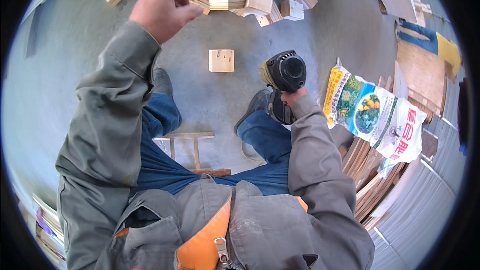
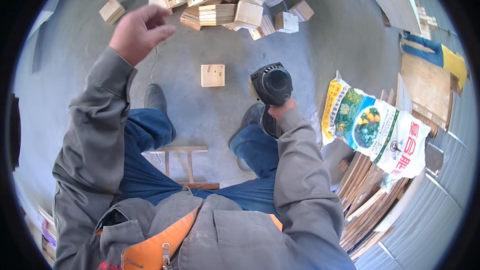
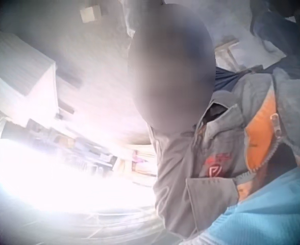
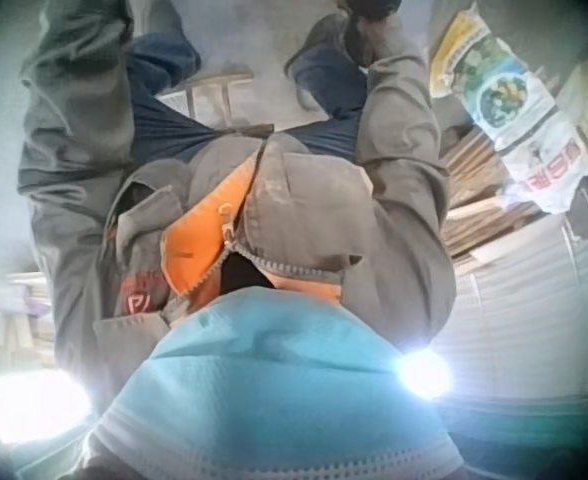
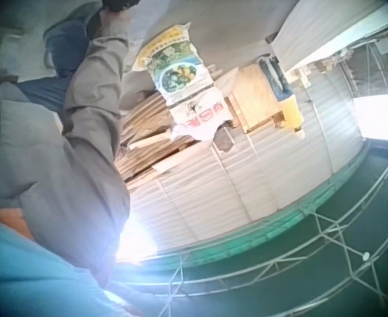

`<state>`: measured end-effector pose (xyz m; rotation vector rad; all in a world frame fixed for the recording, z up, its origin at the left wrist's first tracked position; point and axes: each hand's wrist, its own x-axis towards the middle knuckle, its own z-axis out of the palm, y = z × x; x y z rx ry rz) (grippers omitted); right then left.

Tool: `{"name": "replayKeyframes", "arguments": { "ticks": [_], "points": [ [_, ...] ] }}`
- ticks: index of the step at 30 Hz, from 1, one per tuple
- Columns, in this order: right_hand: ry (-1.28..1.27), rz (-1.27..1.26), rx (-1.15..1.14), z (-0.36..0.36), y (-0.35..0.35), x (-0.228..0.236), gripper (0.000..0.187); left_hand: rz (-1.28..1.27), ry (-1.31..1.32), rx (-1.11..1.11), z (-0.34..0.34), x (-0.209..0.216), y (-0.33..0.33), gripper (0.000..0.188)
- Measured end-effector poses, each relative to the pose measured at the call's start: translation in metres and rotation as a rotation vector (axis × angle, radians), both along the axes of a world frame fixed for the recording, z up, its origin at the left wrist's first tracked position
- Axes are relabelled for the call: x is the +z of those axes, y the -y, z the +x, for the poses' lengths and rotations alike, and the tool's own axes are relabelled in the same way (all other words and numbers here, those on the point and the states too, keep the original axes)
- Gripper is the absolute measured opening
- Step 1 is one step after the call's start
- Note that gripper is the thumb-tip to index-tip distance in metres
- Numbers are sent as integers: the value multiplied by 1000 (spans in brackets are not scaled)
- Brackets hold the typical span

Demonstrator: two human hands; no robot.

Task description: The person sits on a low stool and uses a pneumatic nail gun to fasten small wooden blocks together. They pick up blocks from a pile on the floor, align them, and drive nails into them one at a time, then place the finished units aside.

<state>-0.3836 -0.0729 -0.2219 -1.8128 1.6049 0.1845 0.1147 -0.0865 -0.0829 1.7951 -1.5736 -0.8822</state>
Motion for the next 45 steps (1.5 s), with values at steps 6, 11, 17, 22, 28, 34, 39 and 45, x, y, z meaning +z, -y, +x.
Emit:
{"name": "replayKeyframes", "arguments": {
  "ticks": [6,11,17,22,28,34,39,45],
  "points": [
    [-19,227,-341,7,0,-29,10,368,315,-198,-60,-100,-21,58],
    [48,262,-344,0,5,-41,19,379,370,-231,-99,-175,-46,92],
    [78,300,-377,-5,5,-40,44,360,415,-327,-144,-215,-60,103],
    [100,180,-245,-9,-2,-43,44,283,460,-313,-155,-238,-59,103],
    [11,144,-234,3,7,-42,41,227,327,-320,-145,-254,-40,82],
    [41,231,-278,10,20,-39,39,35,136,-128,-101,-290,-11,51],
    [32,163,-218,0,12,-42,37,205,70,-91,-122,-259,4,79],
    [-18,202,-207,7,18,-34,34,255,237,-81,-123,-261,4,102]
  ]
}}
